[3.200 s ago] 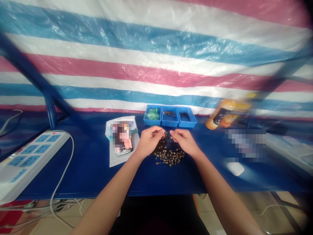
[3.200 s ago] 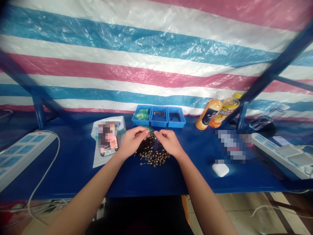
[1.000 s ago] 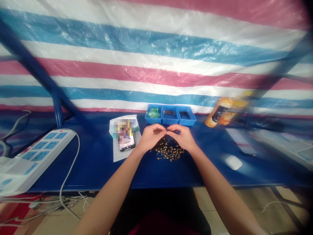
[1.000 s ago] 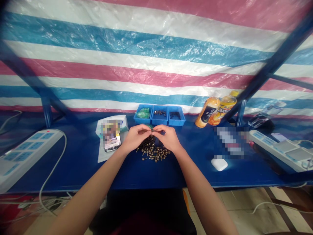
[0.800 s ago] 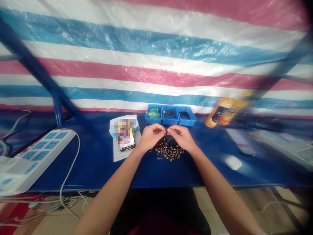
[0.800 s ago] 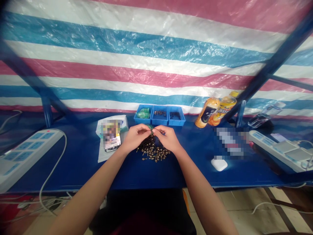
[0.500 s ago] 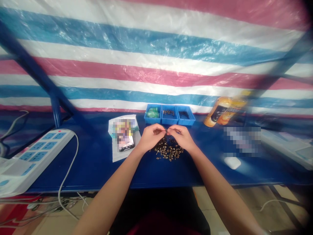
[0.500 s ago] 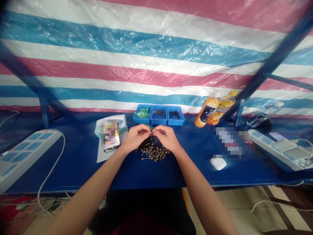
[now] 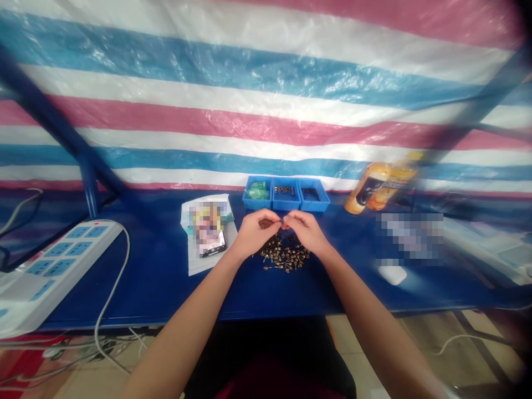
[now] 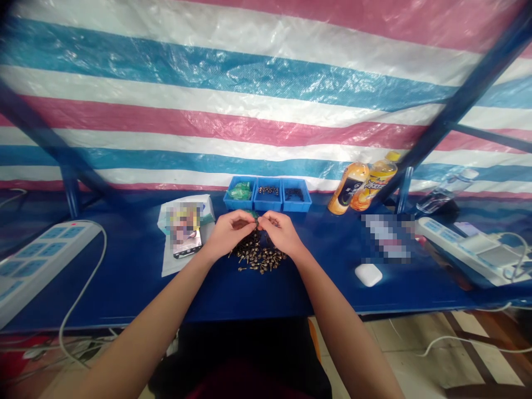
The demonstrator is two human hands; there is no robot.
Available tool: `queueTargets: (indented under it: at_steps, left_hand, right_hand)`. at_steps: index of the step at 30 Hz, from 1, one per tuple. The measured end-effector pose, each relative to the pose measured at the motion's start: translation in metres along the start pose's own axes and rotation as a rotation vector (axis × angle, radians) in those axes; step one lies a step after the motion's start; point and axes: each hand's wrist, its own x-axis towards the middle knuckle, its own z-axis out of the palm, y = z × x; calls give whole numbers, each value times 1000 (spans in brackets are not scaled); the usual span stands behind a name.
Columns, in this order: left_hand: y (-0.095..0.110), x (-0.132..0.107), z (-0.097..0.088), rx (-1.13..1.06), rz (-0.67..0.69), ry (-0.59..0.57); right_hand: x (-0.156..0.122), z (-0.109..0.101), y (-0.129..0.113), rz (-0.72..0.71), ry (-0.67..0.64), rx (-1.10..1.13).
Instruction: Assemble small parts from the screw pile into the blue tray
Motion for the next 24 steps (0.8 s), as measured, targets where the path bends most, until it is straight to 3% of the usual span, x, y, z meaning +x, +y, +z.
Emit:
queueTargets:
  at_steps: [12,16,21,24]
  left_hand:
    - [1,1,-2,71,-41,76]
    - [0,2,-2,84,-42,92]
    - [-2,2,-2,103,-67,104]
    - [-2,2,-3,120,-68,104]
  right_hand:
    - [8,-3,9,115,107,104]
    - [11,-6,13,225,225,141]
    - [11,-12,14,229,493,263]
    - [11,-14,13,233,513,241]
